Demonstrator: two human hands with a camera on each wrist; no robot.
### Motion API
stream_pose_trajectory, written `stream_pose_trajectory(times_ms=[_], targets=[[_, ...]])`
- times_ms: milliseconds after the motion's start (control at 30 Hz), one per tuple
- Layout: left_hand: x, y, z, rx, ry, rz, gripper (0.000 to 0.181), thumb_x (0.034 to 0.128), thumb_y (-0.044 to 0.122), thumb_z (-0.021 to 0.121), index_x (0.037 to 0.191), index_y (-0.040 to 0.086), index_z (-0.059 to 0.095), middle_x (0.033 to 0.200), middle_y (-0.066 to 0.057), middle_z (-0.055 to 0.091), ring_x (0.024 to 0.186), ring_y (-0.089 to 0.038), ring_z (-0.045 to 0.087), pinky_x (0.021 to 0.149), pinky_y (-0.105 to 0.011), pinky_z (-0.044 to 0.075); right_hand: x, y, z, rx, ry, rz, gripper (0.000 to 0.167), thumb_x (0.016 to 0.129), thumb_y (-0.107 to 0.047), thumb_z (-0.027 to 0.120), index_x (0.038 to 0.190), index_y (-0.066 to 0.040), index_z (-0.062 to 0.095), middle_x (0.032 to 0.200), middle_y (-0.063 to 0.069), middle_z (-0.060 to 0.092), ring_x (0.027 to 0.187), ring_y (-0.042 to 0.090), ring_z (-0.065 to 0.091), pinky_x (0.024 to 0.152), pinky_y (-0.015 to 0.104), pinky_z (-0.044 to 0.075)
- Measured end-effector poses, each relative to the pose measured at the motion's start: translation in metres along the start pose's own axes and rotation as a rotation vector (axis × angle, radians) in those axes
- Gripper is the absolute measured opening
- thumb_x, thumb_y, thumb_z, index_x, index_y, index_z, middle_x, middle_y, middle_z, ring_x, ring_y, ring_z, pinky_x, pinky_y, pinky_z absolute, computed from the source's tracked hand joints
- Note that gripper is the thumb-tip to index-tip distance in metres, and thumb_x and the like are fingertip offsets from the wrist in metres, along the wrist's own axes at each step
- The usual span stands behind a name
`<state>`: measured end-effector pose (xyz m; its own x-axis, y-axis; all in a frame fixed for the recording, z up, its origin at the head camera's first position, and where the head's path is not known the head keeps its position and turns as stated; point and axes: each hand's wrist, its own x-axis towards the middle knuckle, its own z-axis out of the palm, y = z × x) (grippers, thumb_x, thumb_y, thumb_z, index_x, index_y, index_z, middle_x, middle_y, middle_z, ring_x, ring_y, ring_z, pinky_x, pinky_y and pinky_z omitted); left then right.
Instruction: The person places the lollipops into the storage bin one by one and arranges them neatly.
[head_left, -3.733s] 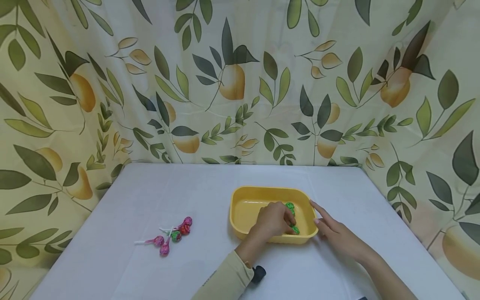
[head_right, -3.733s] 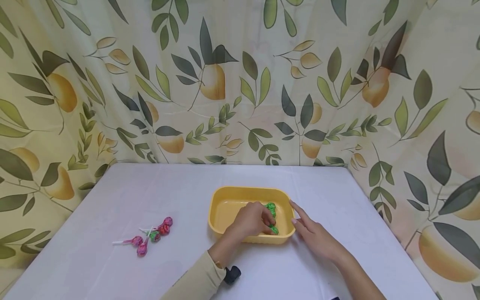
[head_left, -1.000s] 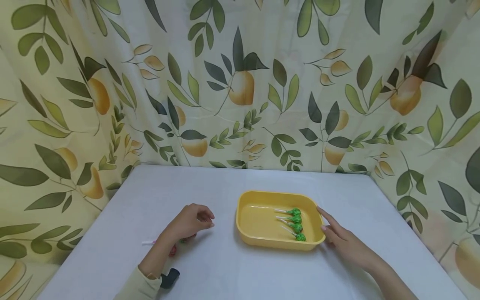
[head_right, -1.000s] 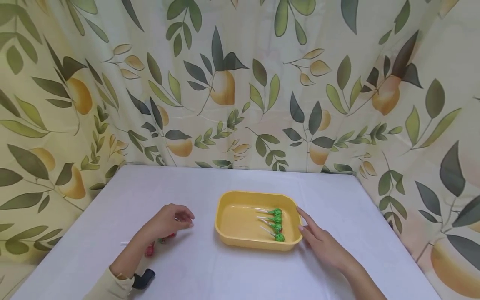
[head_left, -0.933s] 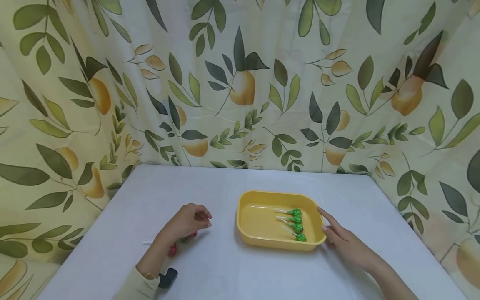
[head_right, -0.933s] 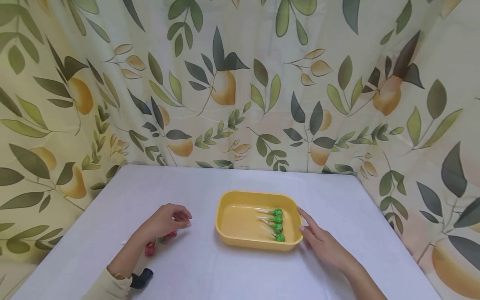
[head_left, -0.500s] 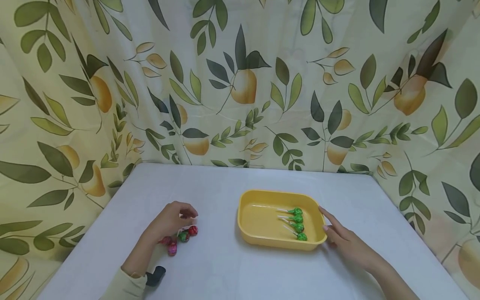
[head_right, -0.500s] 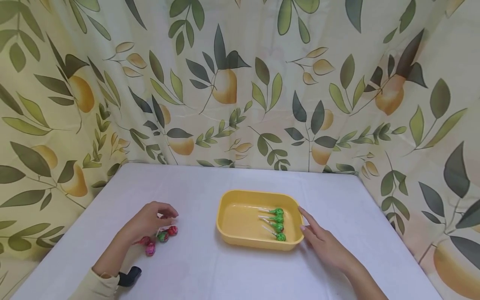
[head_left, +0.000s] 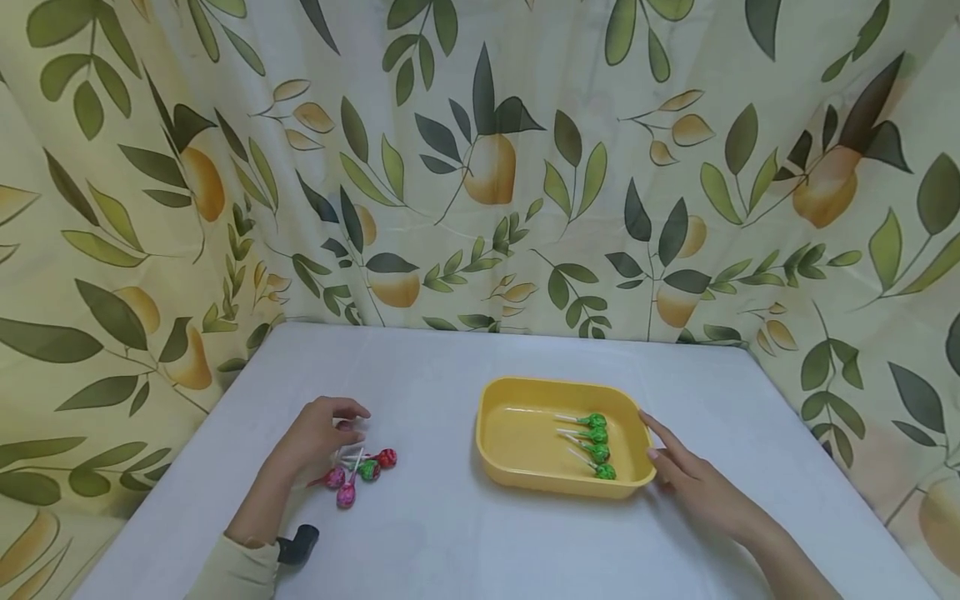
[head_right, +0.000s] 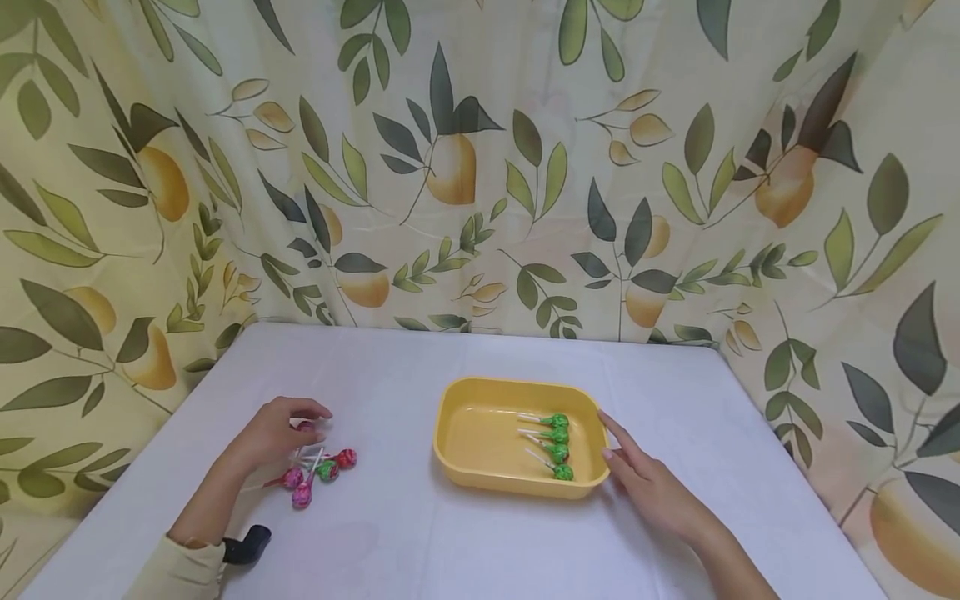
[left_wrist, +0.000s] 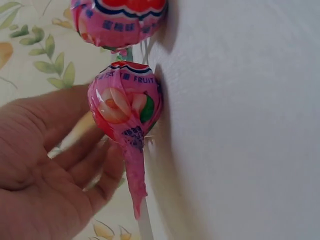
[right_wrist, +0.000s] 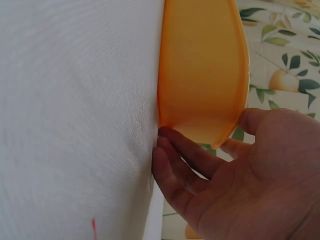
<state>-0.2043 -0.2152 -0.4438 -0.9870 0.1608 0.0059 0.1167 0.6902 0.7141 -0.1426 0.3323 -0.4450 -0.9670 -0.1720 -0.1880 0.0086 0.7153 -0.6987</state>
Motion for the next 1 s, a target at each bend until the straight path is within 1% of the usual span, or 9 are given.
stream_pose_trajectory(times_ms=[133, 233, 333, 500, 567, 700, 900, 1000], targets=[[0.001, -0.005, -0.002, 0.029, 0.038, -0.055, 0.032, 0.0840, 0.001, 0.083, 0.114, 0.004, 0.074, 0.117, -0.018, 0.064, 0.109, -0.037, 0.061, 0.092, -0.055, 0.050, 0.000, 0.000, -0.001, 0.002, 0.004, -0.005, 0.065, 0.112, -0.046, 0.040, 0.167, -0.029, 0.011, 0.091, 0.008, 0.052, 0.089, 0.023, 0.053, 0.082, 0.045, 0.042], [0.000, -0.009, -0.004, 0.044, 0.079, -0.084, 0.035, 0.0819, 0.000, 0.084, 0.115, 0.001, 0.071, 0.116, -0.020, 0.061, 0.105, -0.037, 0.061, 0.087, -0.054, 0.052, 0.000, -0.001, -0.001, 0.004, 0.005, -0.002, 0.065, 0.112, -0.046, 0.040, 0.167, -0.029, 0.012, 0.092, 0.008, 0.052, 0.089, 0.024, 0.053, 0.081, 0.045, 0.042], [-0.001, -0.012, -0.006, 0.051, 0.108, -0.110, 0.035, 0.0803, -0.001, 0.084, 0.113, -0.003, 0.070, 0.109, -0.019, 0.064, 0.099, -0.035, 0.061, 0.083, -0.052, 0.052, 0.000, 0.000, -0.001, 0.000, 0.003, 0.000, 0.065, 0.112, -0.046, 0.040, 0.168, -0.029, 0.011, 0.093, 0.008, 0.052, 0.089, 0.023, 0.053, 0.081, 0.045, 0.042], [-0.003, -0.013, -0.008, 0.020, 0.111, -0.138, 0.028, 0.0796, -0.003, 0.084, 0.105, -0.005, 0.072, 0.089, -0.009, 0.070, 0.085, -0.028, 0.063, 0.076, -0.046, 0.051, 0.000, 0.000, 0.000, 0.002, 0.004, -0.002, 0.065, 0.112, -0.045, 0.039, 0.168, -0.029, 0.011, 0.094, 0.008, 0.052, 0.090, 0.023, 0.054, 0.084, 0.047, 0.042], [-0.003, -0.014, -0.008, 0.014, 0.109, -0.137, 0.026, 0.0795, -0.002, 0.084, 0.103, -0.004, 0.074, 0.086, -0.006, 0.070, 0.083, -0.026, 0.064, 0.075, -0.044, 0.051, -0.001, 0.001, 0.001, 0.007, 0.007, -0.004, 0.064, 0.112, -0.045, 0.040, 0.167, -0.029, 0.011, 0.094, 0.008, 0.052, 0.090, 0.024, 0.054, 0.085, 0.047, 0.042], [-0.004, -0.014, -0.007, 0.026, 0.108, -0.124, 0.024, 0.0811, 0.000, 0.084, 0.103, -0.003, 0.075, 0.087, -0.005, 0.070, 0.086, -0.026, 0.064, 0.078, -0.047, 0.051, -0.001, 0.002, 0.001, 0.016, 0.008, -0.007, 0.064, 0.112, -0.044, 0.041, 0.167, -0.030, 0.012, 0.093, 0.008, 0.052, 0.089, 0.024, 0.053, 0.083, 0.046, 0.042], [-0.004, -0.011, -0.006, 0.060, 0.101, -0.096, 0.020, 0.0868, 0.003, 0.079, 0.106, -0.001, 0.075, 0.095, -0.008, 0.070, 0.094, -0.031, 0.064, 0.084, -0.053, 0.051, -0.001, 0.002, 0.001, 0.024, 0.007, -0.012, 0.064, 0.112, -0.044, 0.041, 0.167, -0.031, 0.012, 0.092, 0.008, 0.050, 0.088, 0.024, 0.053, 0.082, 0.045, 0.041], [-0.003, -0.008, -0.007, 0.069, 0.093, -0.061, 0.019, 0.0898, 0.004, 0.077, 0.109, 0.001, 0.074, 0.098, -0.009, 0.070, 0.096, -0.031, 0.064, 0.085, -0.054, 0.051, -0.001, 0.002, 0.001, 0.024, 0.012, -0.019, 0.063, 0.112, -0.045, 0.041, 0.167, -0.032, 0.012, 0.090, 0.008, 0.051, 0.087, 0.024, 0.053, 0.082, 0.045, 0.041]])
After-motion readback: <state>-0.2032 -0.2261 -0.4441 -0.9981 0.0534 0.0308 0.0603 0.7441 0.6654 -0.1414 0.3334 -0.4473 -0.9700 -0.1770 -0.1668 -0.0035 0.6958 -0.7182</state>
